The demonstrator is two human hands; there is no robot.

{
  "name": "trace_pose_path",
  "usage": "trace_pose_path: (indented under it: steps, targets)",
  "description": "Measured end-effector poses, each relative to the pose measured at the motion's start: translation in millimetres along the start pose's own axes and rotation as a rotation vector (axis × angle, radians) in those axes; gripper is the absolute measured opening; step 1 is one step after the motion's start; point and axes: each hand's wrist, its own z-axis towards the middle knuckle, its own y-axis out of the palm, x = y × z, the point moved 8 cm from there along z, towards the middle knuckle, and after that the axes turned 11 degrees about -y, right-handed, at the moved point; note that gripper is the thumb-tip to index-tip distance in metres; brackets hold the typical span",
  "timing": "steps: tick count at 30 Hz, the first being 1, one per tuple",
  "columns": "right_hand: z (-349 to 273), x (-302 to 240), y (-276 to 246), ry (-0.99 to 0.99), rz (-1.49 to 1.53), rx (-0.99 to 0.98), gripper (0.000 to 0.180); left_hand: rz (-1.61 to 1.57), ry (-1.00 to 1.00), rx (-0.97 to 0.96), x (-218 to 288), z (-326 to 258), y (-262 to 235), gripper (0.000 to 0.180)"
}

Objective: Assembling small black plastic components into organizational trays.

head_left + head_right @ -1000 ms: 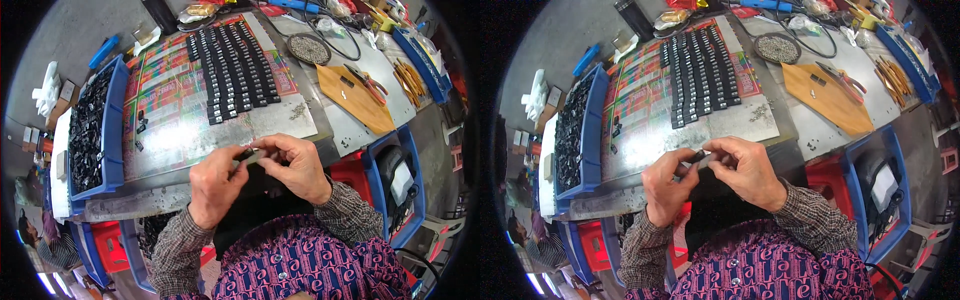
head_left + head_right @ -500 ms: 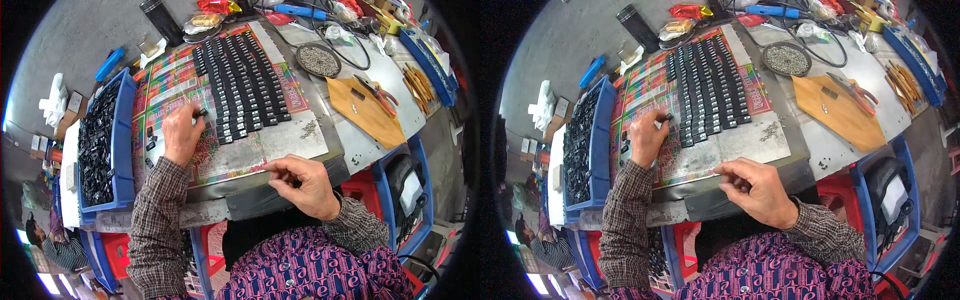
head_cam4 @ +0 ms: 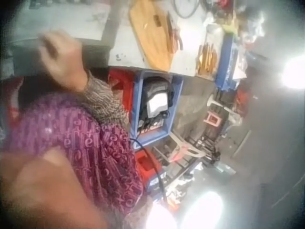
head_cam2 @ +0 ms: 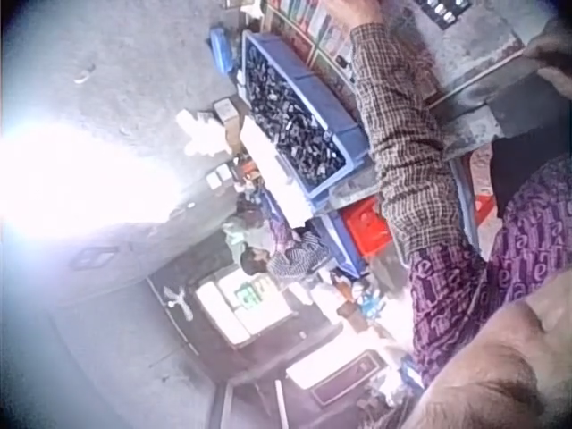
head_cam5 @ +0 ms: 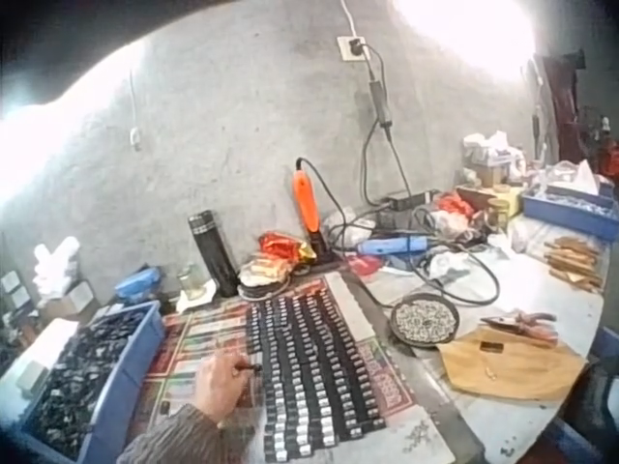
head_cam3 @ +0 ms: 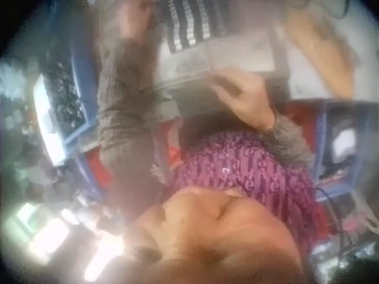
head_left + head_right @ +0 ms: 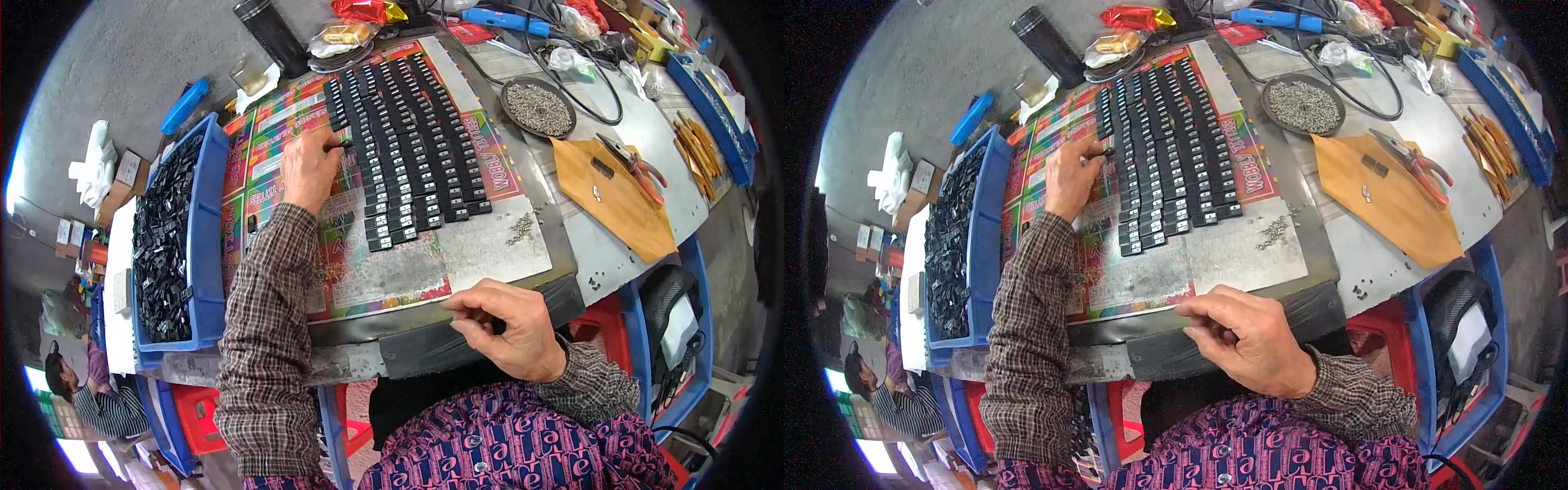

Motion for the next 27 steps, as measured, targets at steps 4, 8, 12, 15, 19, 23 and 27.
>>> trace_pose_path:
  steps: [4,8,12,15,19,23,27]
  targets:
    - [3,-2,-2,0.023,0.009,-0.006,0.023,0.021,-0.004,0.029,-4,17,10,0.016]
    - [4,-4,-1,0.008,-0.007,-0.01,0.021,0.036,-0.021,0.064,-6,24,11,0.016]
    - [2,-7,0,-0.023,-0.006,0.002,0.021,0.034,-0.007,0.101,-5,19,5,0.016]
    - [2,-6,2,-0.027,-0.015,-0.002,0.02,-0.049,0.09,0.176,0,3,-13,0.015]
    - [0,-3,1,0.004,-0.026,-0.009,0.018,-0.014,0.059,0.153,-7,-30,-48,0.017]
    - [1,-6,0,-0.037,-0.048,0.007,0.017,-0.061,-0.06,0.136,-17,-84,-97,0.01]
    - [1,-4,1,-0.026,-0.068,0.003,0.016,0.002,-0.215,0.158,-51,-134,-125,0.008]
